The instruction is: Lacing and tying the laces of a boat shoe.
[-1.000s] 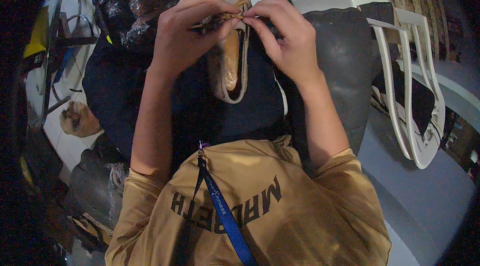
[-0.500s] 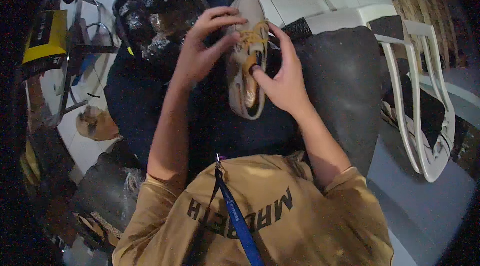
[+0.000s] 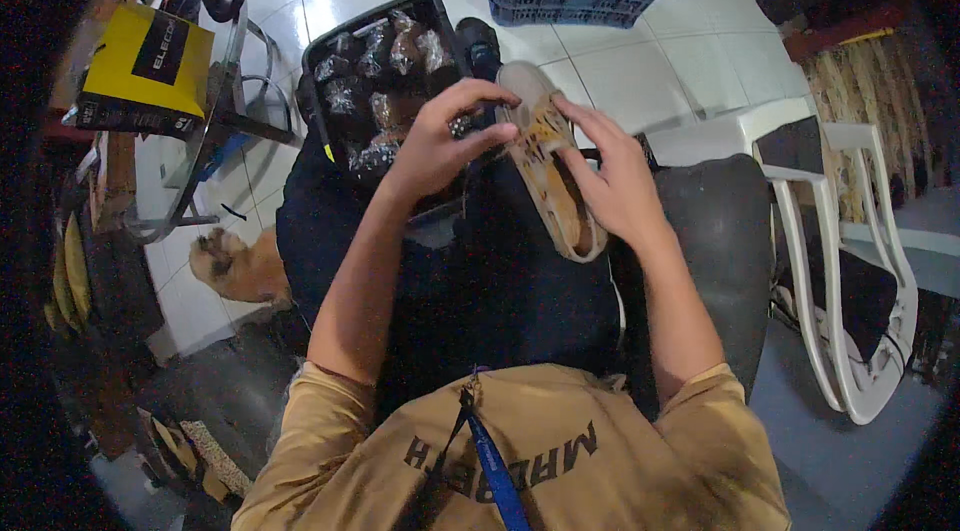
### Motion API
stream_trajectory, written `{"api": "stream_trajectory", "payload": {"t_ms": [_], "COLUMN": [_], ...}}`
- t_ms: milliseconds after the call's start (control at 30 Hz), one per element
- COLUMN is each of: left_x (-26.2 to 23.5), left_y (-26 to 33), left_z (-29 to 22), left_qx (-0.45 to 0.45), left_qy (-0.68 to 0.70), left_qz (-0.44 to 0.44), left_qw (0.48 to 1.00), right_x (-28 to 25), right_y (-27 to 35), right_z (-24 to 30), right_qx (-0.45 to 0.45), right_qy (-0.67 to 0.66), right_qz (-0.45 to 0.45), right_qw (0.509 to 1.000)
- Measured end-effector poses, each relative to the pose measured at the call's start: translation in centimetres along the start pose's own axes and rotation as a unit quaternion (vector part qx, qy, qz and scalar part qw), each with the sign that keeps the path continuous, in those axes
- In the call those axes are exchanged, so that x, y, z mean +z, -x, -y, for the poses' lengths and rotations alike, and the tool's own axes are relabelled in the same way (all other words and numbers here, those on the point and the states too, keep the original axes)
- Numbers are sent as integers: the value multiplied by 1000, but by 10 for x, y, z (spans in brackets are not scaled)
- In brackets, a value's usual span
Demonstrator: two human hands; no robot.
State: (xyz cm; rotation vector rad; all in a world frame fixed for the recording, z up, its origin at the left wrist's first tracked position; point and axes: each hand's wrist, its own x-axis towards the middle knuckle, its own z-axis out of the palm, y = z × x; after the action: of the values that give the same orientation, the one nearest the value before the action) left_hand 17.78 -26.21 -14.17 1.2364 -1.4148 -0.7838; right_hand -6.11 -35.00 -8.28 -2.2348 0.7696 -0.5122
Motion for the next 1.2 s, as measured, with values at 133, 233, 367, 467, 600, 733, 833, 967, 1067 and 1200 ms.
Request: {"api": "stream_trajectory", "payload": {"t_ms": [133,233,367,467,600,733,833,967,1067,1200], "left_x": [14,26,33,23,13,0,-9,-31,-48,-57], "left_y": [9,20,14,18,17,11,7,6,5,25], "left_z": [13,10,-1,3,1,3,-1,15,33,97], "left_qx": [22,120,197,153,132,115,109,114,-66,-183], "left_qy": [-38,-102,-202,-193,-183,-135,-179,-248,-99,-43], "left_qz": [-131,-161,-36,-31,-37,-34,-54,-97,-132,-293], "left_qw": [990,974,959,969,973,983,976,957,984,937], "right_x": [19,25,18,17,0,-1,-3,-3,-3,16], "right_y": [16,16,10,1,-9,-1,7,15,22,32], "right_z": [-22,-10,-12,-9,-1,-4,2,2,-1,-8], "right_qx": [71,97,100,93,152,41,69,58,75,105], "right_qy": [-109,-188,-203,-176,-131,-98,-111,-109,-148,-268], "right_qz": [-17,-32,24,79,144,170,168,131,122,77], "right_qw": [991,977,974,977,969,980,977,984,978,955]}}
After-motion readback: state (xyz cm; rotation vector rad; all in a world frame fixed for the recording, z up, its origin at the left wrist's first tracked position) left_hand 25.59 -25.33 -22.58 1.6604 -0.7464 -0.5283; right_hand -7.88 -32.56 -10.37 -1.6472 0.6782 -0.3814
